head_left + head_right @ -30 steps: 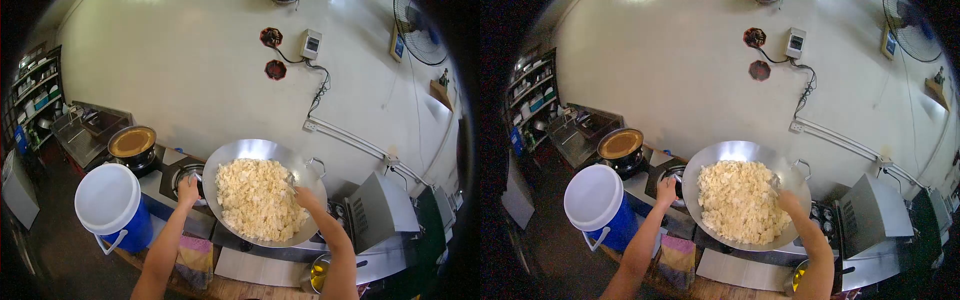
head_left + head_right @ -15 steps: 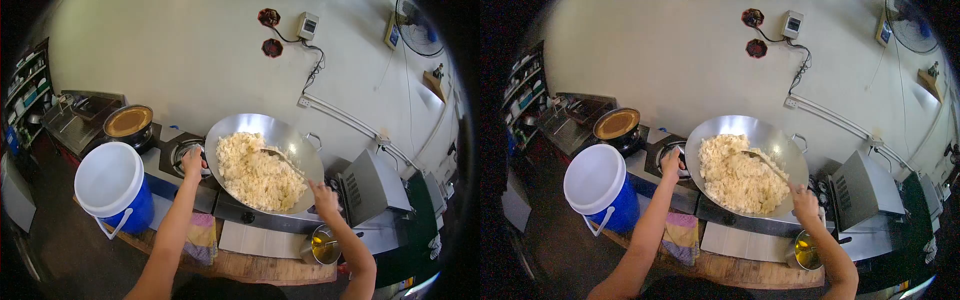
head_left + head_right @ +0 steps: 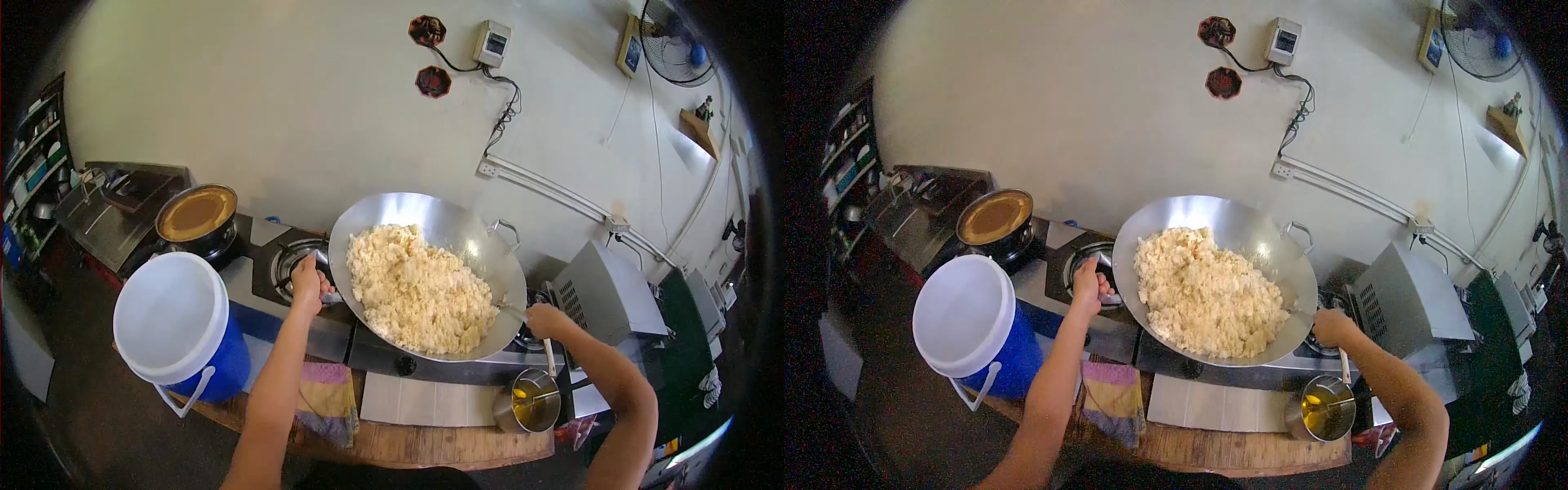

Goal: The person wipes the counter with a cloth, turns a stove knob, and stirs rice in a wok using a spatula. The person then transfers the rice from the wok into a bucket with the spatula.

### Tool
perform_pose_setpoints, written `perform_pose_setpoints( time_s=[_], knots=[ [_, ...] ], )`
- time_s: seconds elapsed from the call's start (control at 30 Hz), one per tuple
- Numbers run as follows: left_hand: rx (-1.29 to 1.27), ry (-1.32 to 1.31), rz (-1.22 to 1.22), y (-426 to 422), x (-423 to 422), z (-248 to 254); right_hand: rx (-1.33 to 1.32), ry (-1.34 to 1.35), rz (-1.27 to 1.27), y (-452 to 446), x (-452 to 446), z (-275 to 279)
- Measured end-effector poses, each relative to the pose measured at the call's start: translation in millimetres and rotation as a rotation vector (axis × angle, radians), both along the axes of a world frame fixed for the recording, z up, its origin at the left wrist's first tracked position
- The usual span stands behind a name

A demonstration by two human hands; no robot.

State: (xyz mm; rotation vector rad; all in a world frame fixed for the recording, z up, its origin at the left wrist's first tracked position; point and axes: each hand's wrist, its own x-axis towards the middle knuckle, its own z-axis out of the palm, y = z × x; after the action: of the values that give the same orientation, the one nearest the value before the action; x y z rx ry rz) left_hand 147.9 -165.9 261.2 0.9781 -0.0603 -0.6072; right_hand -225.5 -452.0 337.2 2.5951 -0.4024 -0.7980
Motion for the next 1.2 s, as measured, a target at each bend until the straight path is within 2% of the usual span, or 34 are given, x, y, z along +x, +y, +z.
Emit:
perform_pose_setpoints(
  time_s=[0.1, 0.13, 0.2, 0.23, 0.33, 0.37, 0.43, 0.53, 0.63, 0.73, 0.9, 1.1, 1.2],
  knots=[
    [0.045, -0.021, -0.025, 2.3, 0.4, 1.8, 0.243, -0.446, 0.023, -32.1, 1.7, -48.8],
    [0.052, -0.041, -0.031, 3.3, 0.0, 3.4, 0.372, -0.513, 0.021, -46.1, 7.5, -75.1],
    [0.088, -0.047, -0.039, 4.4, 0.9, 4.1, 0.623, -0.647, -0.411, -36.0, 36.2, -75.4],
    [0.104, -0.053, -0.044, 4.8, 1.9, 1.9, 0.733, -0.698, -0.852, -3.8, 62.1, -58.4],
    [0.126, -0.058, -0.034, 5.5, 2.8, 2.1, 0.540, -0.646, -0.733, 3.6, 109.0, -58.3],
    [0.123, -0.062, -0.024, 4.5, 2.9, 1.2, 0.491, -0.729, -0.641, -3.4, 115.3, -67.5],
    [0.131, -0.101, -0.015, 2.5, 5.6, -4.1, 0.402, -0.882, -0.477, -6.4, 114.2, -89.9],
    [0.138, -0.164, 0.068, -2.8, 2.6, -7.1, 0.211, -0.855, -0.225, 4.9, 91.8, -81.7],
    [0.201, -0.228, 0.095, -5.0, 2.6, -8.2, 0.105, -0.753, -0.334, 47.2, 76.4, -47.5],
    [0.189, -0.240, 0.073, -3.5, 4.1, -7.4, -0.134, -0.695, -0.202, 74.1, 59.9, -42.1],
    [0.163, -0.244, 0.008, 3.3, 4.1, -4.9, -0.187, -0.687, -0.235, 125.6, 33.9, -17.7],
    [0.100, -0.217, -0.013, 2.9, 5.9, -6.8, -0.264, -0.630, -0.209, 163.6, 3.8, 66.7],
    [0.101, -0.212, 0.010, 2.0, 3.8, -6.1, -0.251, -0.497, -0.152, 178.8, 6.7, 69.3]
  ],
)
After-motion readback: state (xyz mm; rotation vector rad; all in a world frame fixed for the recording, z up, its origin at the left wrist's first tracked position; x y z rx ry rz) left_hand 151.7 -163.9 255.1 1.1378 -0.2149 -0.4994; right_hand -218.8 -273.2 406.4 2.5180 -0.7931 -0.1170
